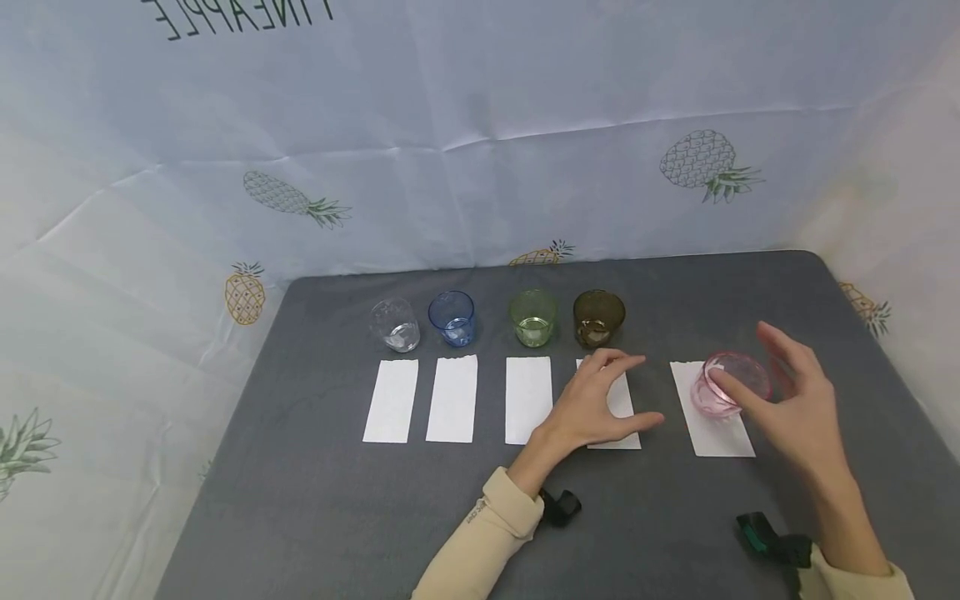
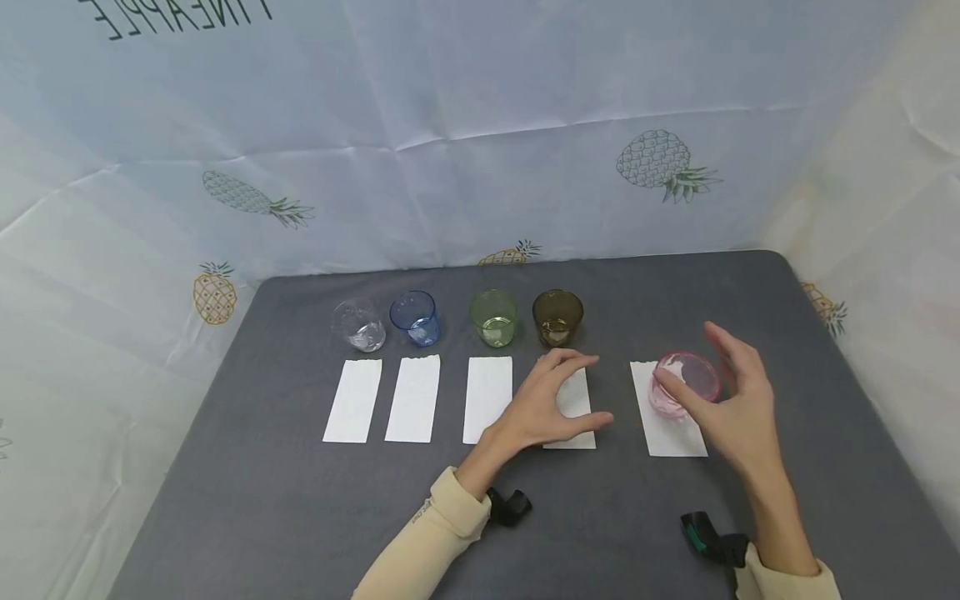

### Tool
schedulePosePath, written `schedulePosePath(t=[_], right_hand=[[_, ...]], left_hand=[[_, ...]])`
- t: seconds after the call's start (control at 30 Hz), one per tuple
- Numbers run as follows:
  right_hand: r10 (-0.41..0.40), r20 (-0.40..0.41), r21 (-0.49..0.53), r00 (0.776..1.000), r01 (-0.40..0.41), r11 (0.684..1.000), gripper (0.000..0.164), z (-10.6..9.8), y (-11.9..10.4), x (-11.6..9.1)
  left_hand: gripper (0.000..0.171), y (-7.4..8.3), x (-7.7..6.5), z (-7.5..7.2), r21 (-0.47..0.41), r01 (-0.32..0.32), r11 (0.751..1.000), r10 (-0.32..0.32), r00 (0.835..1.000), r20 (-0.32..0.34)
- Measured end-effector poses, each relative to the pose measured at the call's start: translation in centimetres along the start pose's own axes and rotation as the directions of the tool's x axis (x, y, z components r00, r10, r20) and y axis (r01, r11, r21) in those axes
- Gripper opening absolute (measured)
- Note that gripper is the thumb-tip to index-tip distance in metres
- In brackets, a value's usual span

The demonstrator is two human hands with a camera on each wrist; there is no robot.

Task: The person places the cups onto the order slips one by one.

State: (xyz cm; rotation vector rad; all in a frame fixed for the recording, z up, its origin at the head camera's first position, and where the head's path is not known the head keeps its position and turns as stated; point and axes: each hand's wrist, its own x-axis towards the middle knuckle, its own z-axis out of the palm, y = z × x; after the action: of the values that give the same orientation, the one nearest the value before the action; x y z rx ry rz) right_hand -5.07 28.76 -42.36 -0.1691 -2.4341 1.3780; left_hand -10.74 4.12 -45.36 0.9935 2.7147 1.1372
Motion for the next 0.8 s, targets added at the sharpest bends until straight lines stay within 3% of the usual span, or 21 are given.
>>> schedulePosePath(t=[0.37,0.8], right_hand=[[-0.082,0.038,0.076,0.996,0.079,0.994,0.086,1.6,-1.8,1.5],[-0.096,0.132,0.075,0.987,0.087,0.993,0.085,4.7,-3.3,3.0]], left_hand=[[0.071,-2.2,-2.0,-2.4,-0.043,0.024,0.999,-0.025,1.0,-0.017],[0.066,-4.1,-3.1,-2.2,0.03,0.064,0.997,-0.065,0.998,0.023]])
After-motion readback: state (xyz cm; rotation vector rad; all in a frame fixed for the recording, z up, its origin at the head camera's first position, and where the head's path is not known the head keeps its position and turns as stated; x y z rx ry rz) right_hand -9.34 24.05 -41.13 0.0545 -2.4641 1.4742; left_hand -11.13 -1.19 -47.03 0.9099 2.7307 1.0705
